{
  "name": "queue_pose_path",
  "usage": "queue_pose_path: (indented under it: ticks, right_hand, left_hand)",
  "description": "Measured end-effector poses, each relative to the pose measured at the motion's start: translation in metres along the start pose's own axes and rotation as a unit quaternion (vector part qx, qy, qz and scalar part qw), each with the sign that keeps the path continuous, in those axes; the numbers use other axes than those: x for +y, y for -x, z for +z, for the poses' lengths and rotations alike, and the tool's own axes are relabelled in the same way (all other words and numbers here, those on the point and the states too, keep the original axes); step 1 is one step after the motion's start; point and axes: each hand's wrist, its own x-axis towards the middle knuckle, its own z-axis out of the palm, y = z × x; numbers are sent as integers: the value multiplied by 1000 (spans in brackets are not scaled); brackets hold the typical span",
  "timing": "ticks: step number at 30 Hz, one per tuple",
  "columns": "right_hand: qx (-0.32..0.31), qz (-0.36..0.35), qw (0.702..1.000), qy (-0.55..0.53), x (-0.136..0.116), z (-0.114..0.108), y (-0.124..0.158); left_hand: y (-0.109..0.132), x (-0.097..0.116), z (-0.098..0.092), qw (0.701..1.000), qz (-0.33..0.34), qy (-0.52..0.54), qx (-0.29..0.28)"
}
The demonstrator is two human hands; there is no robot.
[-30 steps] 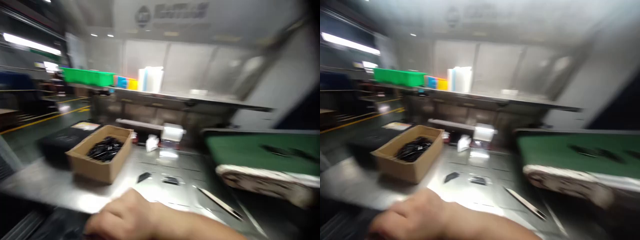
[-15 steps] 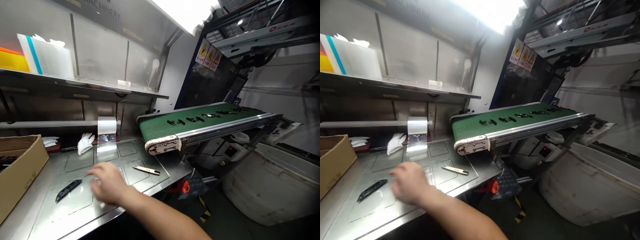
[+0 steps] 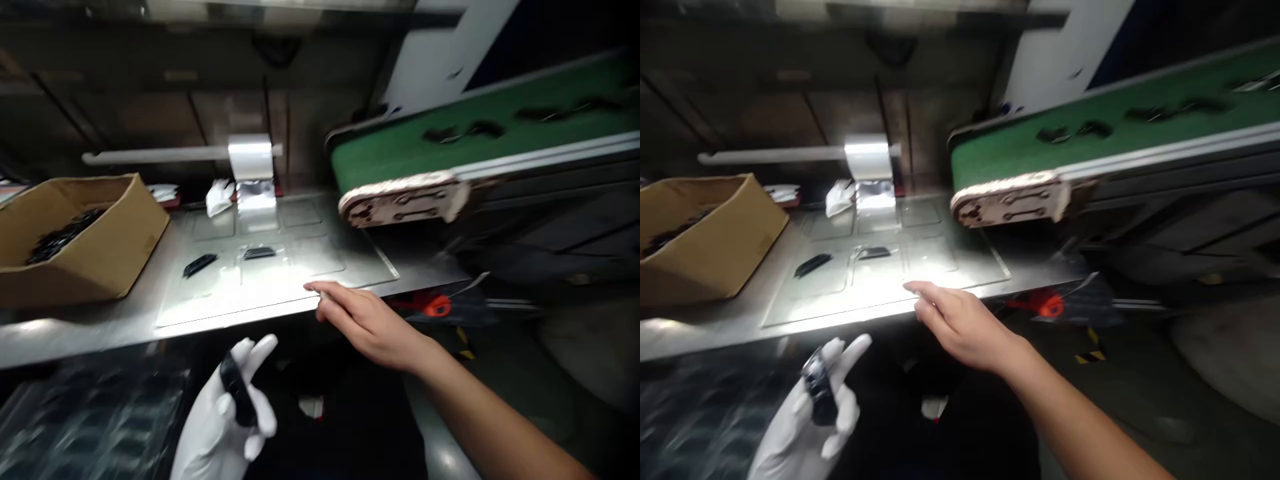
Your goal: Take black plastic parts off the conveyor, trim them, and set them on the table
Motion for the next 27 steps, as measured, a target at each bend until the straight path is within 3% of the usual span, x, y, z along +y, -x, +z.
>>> queue_pose_path:
  ticks: [3,6,12,17,22,27]
  right_hand:
    - [-98,-85,986,-108,-25,13,26]
    - [-129,-70,977,-154,-37,31,36]
    - [-120,-82,974,-175,-33,53,38]
    - [-92,-73,982,-148,-28,53,46]
    - [-118,-96,979,-132,-23,51,47]
    - [-129,-126,976,-119,-18,52,45]
  left_hand:
    - [-5,-17,9,992,41,106,-51]
    - [-5,-27,12,985,41,135,-101]
    - [-3,-27,13,977,-21,141,-161]
    - [-6,-28,14,973,-39,141,-177]
    - [-3,-36,7,975,-40,133,-171]
    - [-3,-36,6,968,-49,146,-200]
